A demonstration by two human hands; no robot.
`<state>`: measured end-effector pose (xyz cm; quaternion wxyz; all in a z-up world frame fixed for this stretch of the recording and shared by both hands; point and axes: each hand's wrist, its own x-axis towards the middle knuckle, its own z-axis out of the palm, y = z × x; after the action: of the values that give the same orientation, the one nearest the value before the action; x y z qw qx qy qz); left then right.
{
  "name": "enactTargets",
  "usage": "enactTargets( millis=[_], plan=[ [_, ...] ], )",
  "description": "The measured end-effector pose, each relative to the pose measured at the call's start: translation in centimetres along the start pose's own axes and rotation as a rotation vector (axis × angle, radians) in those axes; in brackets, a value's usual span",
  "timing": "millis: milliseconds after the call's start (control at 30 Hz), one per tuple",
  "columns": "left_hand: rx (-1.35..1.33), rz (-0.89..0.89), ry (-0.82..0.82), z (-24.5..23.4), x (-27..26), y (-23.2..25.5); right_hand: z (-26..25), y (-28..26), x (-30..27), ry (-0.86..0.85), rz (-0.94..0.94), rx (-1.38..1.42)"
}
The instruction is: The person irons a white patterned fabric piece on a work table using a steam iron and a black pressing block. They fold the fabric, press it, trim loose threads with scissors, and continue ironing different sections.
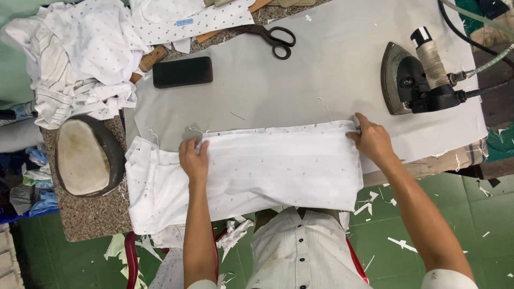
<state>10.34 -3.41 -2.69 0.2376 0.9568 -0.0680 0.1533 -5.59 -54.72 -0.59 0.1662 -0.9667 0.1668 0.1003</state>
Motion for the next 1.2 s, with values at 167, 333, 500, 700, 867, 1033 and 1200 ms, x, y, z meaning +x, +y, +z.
enactTargets(
  millis=[167,333,500,700,867,1033,1200],
  plan=[
    [0.07,-0.122,-0.233,0.3,-0.5,-0.8,2.6,0.5,0.0,0.013,-0.077,-0.108],
    [-0.418,-0.151,-0.434,-12.3,-4.1,0.5,-6.1,-2.1,-6.6,-0.541,-0.088,0.217],
    [-0.702,-0.544,-0.691,-17.0,-10.0,-8.0,-8.8,1.0,-8.2,-1.049,-0.006,0.433],
    [-0.404,-0.399,-0.375,-9.4,-1.6,-1.9,-5.9,-1.4,1.1,-0.552,0.058,0.304],
    [-0.022,-0.096,-0.178,-3.0,-0.8,-3.1,-1.9,-3.7,3.1,-0.148,0.029,0.143],
    [0.098,0.301,0.131,-1.6,-3.6,7.7,2.1,-11.9,-2.7,0.639,-0.32,0.034],
    [0.159,0.225,-0.389,1.0,-8.1,11.3,6.6,-14.8,-5.4,0.23,-0.928,0.297]
  ],
)
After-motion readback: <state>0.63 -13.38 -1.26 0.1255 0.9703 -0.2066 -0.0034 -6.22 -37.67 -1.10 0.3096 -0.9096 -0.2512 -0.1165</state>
